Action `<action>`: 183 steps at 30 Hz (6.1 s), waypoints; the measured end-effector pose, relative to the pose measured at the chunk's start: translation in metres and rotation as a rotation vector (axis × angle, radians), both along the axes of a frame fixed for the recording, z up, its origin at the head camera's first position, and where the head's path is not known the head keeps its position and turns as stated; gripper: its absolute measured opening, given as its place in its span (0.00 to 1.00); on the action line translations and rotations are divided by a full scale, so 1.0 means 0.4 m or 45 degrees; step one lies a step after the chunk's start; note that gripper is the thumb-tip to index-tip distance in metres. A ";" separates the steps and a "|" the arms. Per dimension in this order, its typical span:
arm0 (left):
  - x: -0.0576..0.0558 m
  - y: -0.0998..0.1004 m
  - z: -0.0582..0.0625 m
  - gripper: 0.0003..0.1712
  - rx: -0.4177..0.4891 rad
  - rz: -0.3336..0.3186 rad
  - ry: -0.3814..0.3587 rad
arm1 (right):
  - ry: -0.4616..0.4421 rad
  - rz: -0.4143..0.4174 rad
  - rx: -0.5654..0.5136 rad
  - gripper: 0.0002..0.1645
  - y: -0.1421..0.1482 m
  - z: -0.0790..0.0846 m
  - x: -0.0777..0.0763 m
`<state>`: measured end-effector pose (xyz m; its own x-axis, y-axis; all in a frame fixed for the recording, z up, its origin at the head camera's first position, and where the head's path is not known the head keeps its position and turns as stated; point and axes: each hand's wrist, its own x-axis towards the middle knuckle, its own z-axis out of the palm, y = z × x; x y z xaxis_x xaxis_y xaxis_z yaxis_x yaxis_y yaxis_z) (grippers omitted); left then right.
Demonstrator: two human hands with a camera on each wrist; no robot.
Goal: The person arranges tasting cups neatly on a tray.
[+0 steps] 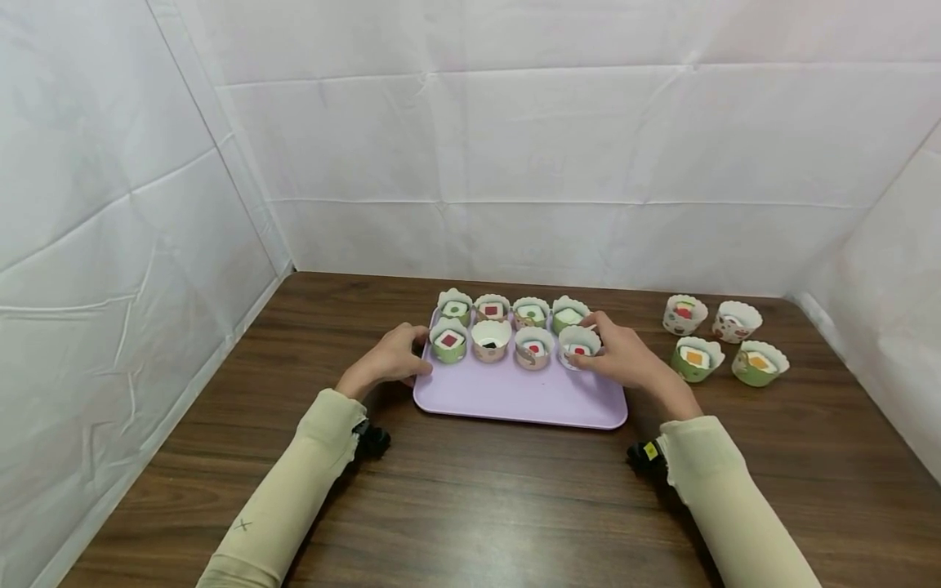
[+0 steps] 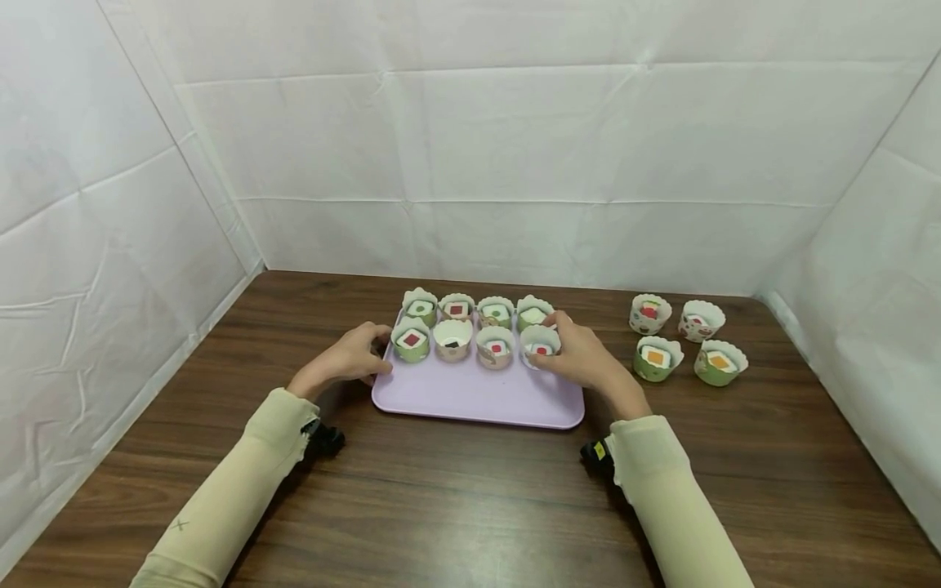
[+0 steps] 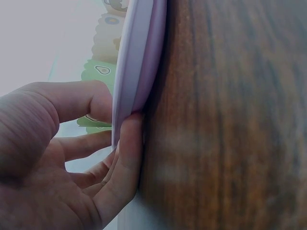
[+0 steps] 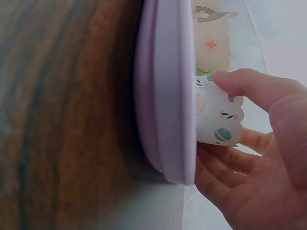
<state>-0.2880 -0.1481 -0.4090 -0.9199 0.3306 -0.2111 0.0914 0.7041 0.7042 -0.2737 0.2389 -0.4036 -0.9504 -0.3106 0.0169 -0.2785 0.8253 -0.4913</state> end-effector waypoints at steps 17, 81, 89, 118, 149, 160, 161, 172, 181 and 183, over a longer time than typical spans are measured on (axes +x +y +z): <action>-0.001 0.000 0.002 0.34 0.004 0.005 -0.008 | -0.006 0.000 -0.004 0.41 0.002 -0.001 0.000; 0.004 0.002 0.005 0.34 -0.017 0.008 -0.015 | 0.040 -0.151 -0.081 0.32 0.279 0.181 0.102; 0.002 0.002 0.003 0.35 -0.020 0.008 -0.012 | 0.074 -0.304 -0.054 0.38 0.399 0.169 0.114; 0.007 0.001 0.007 0.32 0.017 -0.010 0.014 | -0.132 -0.363 -0.196 0.53 0.520 0.074 0.129; 0.004 0.002 0.001 0.31 0.021 -0.008 0.020 | -0.170 -0.415 0.182 0.48 0.565 0.036 0.104; 0.006 -0.001 0.002 0.32 0.017 -0.008 0.031 | -0.138 -0.462 0.114 0.46 0.556 0.053 0.115; 0.005 -0.001 0.002 0.32 0.018 -0.009 0.030 | -0.129 -0.463 0.103 0.45 0.554 0.058 0.116; 0.005 0.000 0.004 0.33 0.017 -0.012 0.030 | -0.024 -0.350 0.016 0.41 0.527 0.116 0.123; 0.006 -0.001 0.001 0.32 0.009 -0.007 0.028 | -0.047 -0.338 -0.034 0.45 0.488 0.172 0.140; 0.007 0.000 0.002 0.32 0.009 -0.006 0.029 | -0.051 -0.328 -0.013 0.45 0.478 0.181 0.141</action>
